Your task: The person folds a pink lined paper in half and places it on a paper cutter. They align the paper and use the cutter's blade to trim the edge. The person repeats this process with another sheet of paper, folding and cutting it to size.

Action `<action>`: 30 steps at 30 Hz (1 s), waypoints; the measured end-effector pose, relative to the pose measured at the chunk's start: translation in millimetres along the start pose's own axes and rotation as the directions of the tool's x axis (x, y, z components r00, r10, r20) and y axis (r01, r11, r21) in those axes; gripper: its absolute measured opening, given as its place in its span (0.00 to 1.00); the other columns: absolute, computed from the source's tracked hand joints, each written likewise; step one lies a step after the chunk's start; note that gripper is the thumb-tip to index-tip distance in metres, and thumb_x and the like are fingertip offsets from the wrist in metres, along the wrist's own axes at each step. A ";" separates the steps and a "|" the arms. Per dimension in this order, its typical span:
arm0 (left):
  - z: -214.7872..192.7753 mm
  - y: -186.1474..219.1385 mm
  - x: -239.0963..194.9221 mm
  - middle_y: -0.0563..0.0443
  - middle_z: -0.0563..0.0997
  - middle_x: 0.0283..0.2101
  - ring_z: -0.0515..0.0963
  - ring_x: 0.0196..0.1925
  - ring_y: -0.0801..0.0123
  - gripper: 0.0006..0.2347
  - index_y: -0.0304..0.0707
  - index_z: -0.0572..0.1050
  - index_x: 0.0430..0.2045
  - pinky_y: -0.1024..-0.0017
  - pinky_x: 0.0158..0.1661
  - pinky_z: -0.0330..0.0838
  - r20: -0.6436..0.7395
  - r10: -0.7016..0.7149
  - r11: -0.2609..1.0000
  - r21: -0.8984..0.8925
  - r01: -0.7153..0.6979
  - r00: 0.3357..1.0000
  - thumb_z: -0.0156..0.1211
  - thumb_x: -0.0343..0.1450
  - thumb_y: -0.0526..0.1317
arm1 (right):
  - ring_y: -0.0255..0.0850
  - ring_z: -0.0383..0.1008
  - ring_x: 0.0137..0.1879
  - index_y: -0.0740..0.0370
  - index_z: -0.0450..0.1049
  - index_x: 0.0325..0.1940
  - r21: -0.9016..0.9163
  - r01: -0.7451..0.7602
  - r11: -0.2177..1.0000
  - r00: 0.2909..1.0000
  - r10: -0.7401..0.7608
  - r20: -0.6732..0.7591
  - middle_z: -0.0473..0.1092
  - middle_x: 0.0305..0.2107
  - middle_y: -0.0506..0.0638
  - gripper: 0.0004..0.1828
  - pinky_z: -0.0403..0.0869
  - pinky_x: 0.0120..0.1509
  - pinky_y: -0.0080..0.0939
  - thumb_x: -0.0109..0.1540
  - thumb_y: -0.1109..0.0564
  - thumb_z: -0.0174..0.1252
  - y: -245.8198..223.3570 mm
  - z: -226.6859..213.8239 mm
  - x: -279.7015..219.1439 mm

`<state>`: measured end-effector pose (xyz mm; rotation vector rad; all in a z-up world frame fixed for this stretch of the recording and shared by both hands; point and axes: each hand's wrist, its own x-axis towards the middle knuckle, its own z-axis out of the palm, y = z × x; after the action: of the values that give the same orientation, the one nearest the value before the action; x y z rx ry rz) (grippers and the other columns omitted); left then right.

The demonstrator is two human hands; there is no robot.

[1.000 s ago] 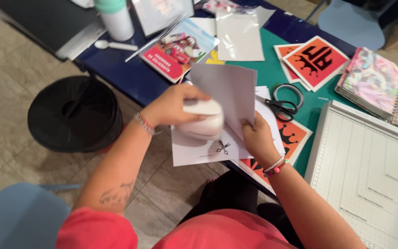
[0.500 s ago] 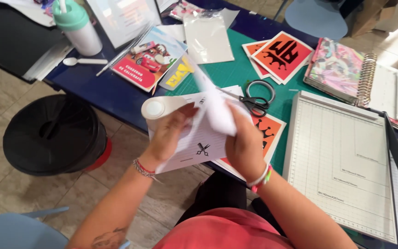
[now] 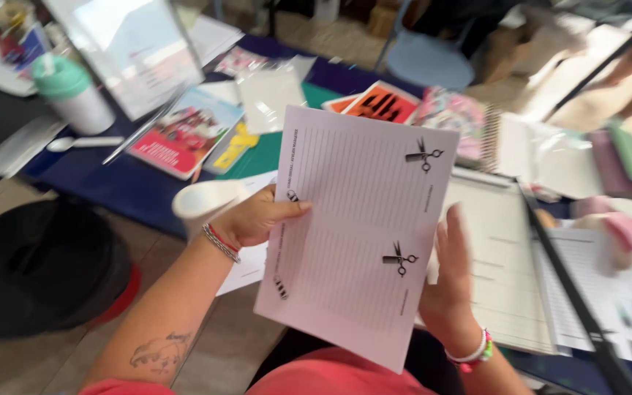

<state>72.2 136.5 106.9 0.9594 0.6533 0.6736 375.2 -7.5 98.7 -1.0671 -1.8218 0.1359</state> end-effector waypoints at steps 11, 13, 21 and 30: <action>157.2 -7.7 80.7 0.57 0.84 0.40 0.80 0.42 0.76 0.07 0.38 0.82 0.38 0.73 0.43 0.76 0.303 0.398 0.852 0.228 -0.472 0.866 0.62 0.73 0.41 | 0.36 0.74 0.41 0.63 0.75 0.42 0.306 -0.528 0.792 0.644 0.608 -0.464 0.77 0.34 0.51 0.09 0.73 0.44 0.35 0.61 0.60 0.66 20.9 -121.9 -5.6; 174.9 -9.7 80.3 0.55 0.83 0.35 0.79 0.38 0.71 0.10 0.37 0.82 0.34 0.73 0.36 0.74 0.269 0.439 0.838 0.222 -0.498 0.857 0.64 0.72 0.46 | 0.35 0.73 0.47 0.61 0.72 0.43 0.282 -0.370 0.885 0.688 0.465 -0.557 0.76 0.40 0.50 0.08 0.75 0.53 0.34 0.63 0.60 0.65 19.4 -130.5 -9.9; 176.1 -42.7 88.9 0.59 0.72 0.29 0.69 0.32 0.75 0.10 0.43 0.74 0.28 0.77 0.33 0.62 0.321 0.366 0.864 0.233 -0.447 0.874 0.62 0.73 0.47 | 0.37 0.74 0.47 0.63 0.73 0.43 0.361 -0.481 0.799 0.587 0.599 -0.544 0.76 0.39 0.52 0.13 0.75 0.52 0.37 0.60 0.56 0.68 48.8 -126.9 -39.8; 176.6 -58.9 93.1 0.61 0.69 0.23 0.61 0.24 0.78 0.07 0.44 0.79 0.33 0.79 0.25 0.55 0.333 0.357 0.873 0.213 -0.438 0.873 0.60 0.76 0.45 | 0.38 0.75 0.51 0.60 0.70 0.46 0.410 -0.415 0.812 0.601 0.583 -0.547 0.76 0.43 0.52 0.15 0.77 0.58 0.38 0.60 0.57 0.67 61.5 -120.9 -48.0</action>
<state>275.8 93.4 110.9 1.4556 0.2926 0.8010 513.7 -46.4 96.0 -1.2336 -0.8018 0.2772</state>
